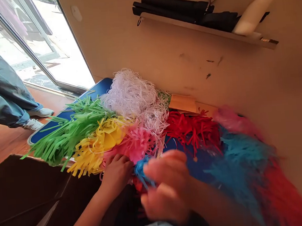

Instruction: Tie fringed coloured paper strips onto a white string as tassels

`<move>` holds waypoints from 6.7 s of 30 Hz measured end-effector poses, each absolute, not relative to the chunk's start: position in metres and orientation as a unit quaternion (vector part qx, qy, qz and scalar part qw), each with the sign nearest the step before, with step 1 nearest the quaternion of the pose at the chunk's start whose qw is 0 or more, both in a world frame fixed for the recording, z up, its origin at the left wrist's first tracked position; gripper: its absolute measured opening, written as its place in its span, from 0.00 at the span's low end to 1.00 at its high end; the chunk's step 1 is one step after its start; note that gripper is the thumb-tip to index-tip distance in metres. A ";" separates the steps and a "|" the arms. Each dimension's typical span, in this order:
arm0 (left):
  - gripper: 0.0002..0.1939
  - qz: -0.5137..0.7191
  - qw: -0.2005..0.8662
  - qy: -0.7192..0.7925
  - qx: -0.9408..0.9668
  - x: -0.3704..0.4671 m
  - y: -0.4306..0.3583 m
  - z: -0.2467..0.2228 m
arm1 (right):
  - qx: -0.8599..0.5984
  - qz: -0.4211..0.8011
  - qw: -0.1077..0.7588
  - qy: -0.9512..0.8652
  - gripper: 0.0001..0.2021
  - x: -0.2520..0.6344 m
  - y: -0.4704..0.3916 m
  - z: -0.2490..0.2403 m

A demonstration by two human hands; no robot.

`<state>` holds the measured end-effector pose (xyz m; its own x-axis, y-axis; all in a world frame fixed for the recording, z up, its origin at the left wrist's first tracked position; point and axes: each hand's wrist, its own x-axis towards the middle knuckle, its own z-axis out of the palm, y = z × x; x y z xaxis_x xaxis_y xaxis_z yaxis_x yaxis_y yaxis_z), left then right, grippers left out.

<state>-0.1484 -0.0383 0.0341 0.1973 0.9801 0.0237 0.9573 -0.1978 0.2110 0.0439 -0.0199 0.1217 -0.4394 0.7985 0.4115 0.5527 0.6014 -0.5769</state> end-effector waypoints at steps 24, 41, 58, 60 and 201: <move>0.12 0.252 -0.077 0.715 0.647 -0.169 -0.015 0.077 | -0.326 0.068 0.185 -0.924 0.14 0.006 0.010 0.062; 0.07 0.332 -0.201 0.573 0.722 -0.105 0.051 0.212 | -0.355 0.107 0.239 -0.897 0.14 0.022 -0.029 0.053; 0.06 0.436 -0.138 0.344 0.820 -0.055 0.012 0.194 | -0.200 0.739 0.559 -0.319 0.37 0.103 0.029 0.105; 0.05 0.431 -0.160 0.380 0.803 -0.060 0.018 0.181 | -0.258 0.714 0.530 -0.378 0.36 0.107 0.028 0.087; 0.09 0.077 0.072 0.452 0.886 0.023 0.027 0.023 | -0.513 0.128 0.194 -0.826 0.06 0.258 0.000 -0.003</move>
